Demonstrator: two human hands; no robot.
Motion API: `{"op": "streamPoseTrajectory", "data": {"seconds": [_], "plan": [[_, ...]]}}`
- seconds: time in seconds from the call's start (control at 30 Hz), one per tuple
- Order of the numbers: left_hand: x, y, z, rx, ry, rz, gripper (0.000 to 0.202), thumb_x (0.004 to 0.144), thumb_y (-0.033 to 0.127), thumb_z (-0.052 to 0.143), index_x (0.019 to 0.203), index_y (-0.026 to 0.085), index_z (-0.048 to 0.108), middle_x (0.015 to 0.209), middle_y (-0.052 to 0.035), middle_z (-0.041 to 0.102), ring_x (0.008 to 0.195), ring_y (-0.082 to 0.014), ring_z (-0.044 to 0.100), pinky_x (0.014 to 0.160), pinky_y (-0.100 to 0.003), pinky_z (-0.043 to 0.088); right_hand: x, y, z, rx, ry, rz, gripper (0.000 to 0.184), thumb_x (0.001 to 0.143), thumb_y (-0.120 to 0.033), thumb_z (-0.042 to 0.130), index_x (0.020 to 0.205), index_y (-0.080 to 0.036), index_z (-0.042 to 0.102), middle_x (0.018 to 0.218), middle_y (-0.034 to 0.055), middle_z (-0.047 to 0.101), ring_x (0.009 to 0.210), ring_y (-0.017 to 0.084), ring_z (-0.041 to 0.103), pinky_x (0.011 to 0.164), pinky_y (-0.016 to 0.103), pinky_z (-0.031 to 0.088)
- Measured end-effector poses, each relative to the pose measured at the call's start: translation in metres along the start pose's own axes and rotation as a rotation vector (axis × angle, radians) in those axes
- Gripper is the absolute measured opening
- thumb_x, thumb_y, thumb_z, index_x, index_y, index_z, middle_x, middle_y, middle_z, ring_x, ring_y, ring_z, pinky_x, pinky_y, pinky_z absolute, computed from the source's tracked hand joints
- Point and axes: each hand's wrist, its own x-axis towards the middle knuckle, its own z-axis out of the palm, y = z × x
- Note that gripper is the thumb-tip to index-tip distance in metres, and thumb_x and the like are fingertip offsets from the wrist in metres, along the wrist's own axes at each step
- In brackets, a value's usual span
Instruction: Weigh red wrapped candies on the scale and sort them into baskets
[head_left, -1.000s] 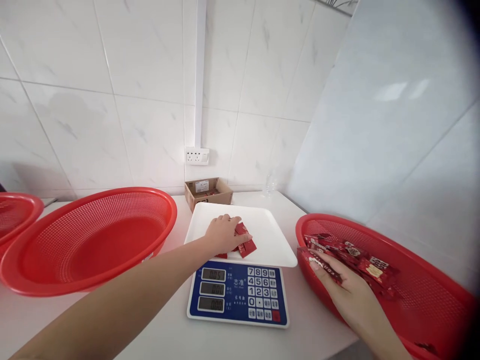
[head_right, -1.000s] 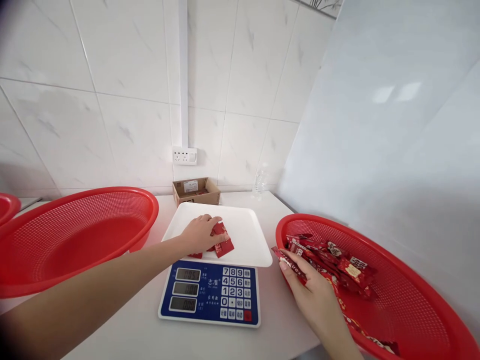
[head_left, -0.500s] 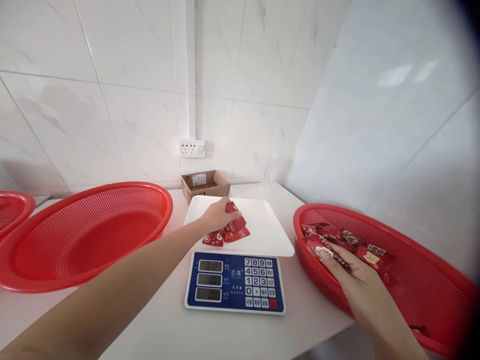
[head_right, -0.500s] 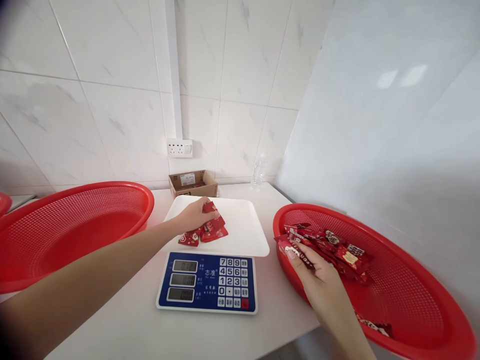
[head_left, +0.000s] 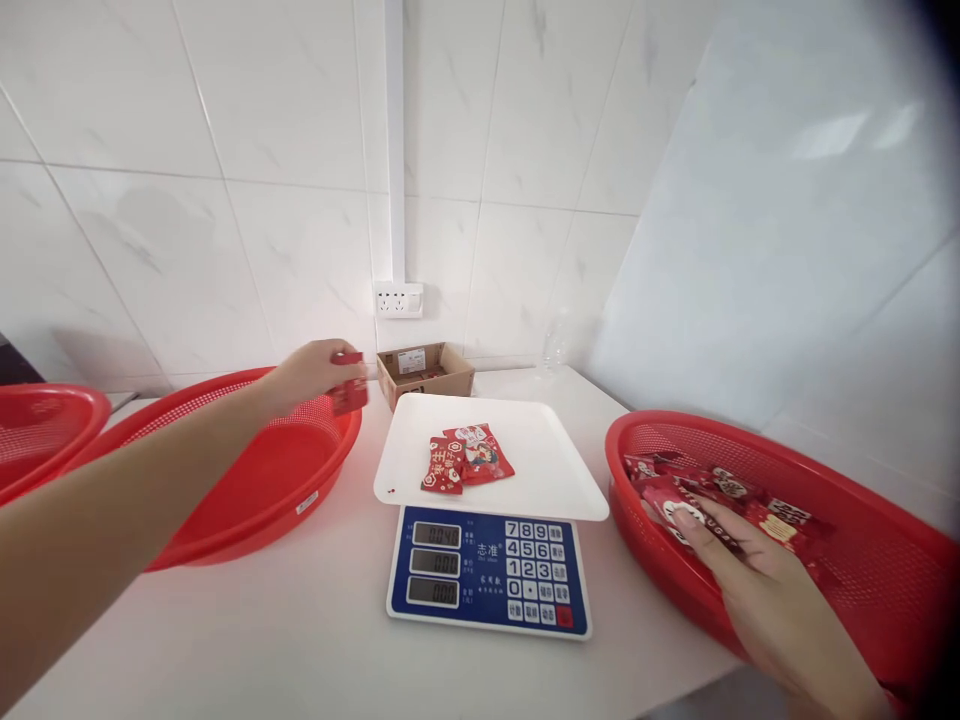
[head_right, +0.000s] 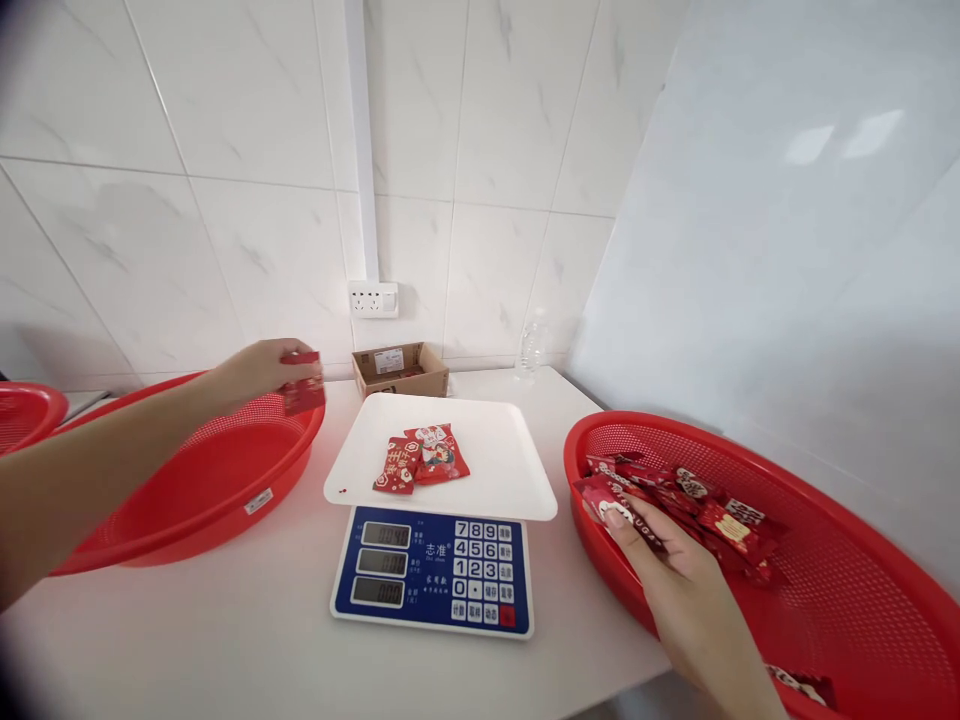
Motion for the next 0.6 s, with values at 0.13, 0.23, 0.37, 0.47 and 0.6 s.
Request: {"op": "streamPoseTrajectory", "data": {"seconds": [0.13,0.23,0.37,0.47,0.6], "plan": [[-0.016,-0.024,-0.036,0.306,-0.001,-0.123,0.021,0.082,0.034,0.063,0.09,0.014,0.062,0.08,-0.0008,0.064,0.068,-0.0149,0.06,0.066,-0.032,0.05,0.001,-0.003,0.001,0.006,-0.001,0.02,0.057,0.073,-0.064,0.055,0.113,-0.025,0.067,0.127,0.0022,0.062,0.125,0.03,0.049,0.105,0.04,0.042],[-0.019,-0.026,-0.023,0.428,-0.012,-0.125,0.031,0.088,0.039,0.054,0.108,0.015,0.058,0.104,-0.0053,0.061,0.09,-0.0193,0.061,0.079,-0.039,0.052,0.001,-0.002,0.001,0.01,-0.03,0.016,0.057,0.074,-0.063,0.055,0.116,-0.026,0.065,0.129,0.0018,0.06,0.126,0.029,0.048,0.108,0.041,0.038],[-0.017,-0.007,0.034,0.425,-0.174,0.046,0.037,0.088,0.041,0.054,0.116,0.018,0.056,0.117,-0.0087,0.06,0.105,-0.0219,0.058,0.093,-0.045,0.045,0.001,0.001,0.0,0.042,-0.023,0.015,0.054,0.074,-0.061,0.057,0.112,-0.025,0.066,0.128,0.0036,0.061,0.126,0.031,0.048,0.107,0.043,0.038],[-0.019,0.008,0.081,0.408,-0.326,0.154,0.049,0.082,0.05,0.058,0.122,0.022,0.052,0.124,-0.0085,0.059,0.111,-0.0221,0.056,0.094,-0.04,0.045,0.0,0.0,0.0,0.057,-0.019,0.036,0.053,0.073,-0.06,0.057,0.111,-0.024,0.067,0.127,0.004,0.062,0.125,0.03,0.049,0.108,0.042,0.036],[-0.027,0.019,0.116,0.445,-0.349,0.183,0.066,0.074,0.054,0.06,0.13,0.022,0.043,0.132,-0.0136,0.052,0.118,-0.0293,0.051,0.093,-0.041,0.044,-0.001,-0.002,0.001,0.066,-0.047,0.035,0.051,0.074,-0.06,0.057,0.112,-0.025,0.066,0.127,0.003,0.062,0.125,0.029,0.049,0.108,0.041,0.036]]}}
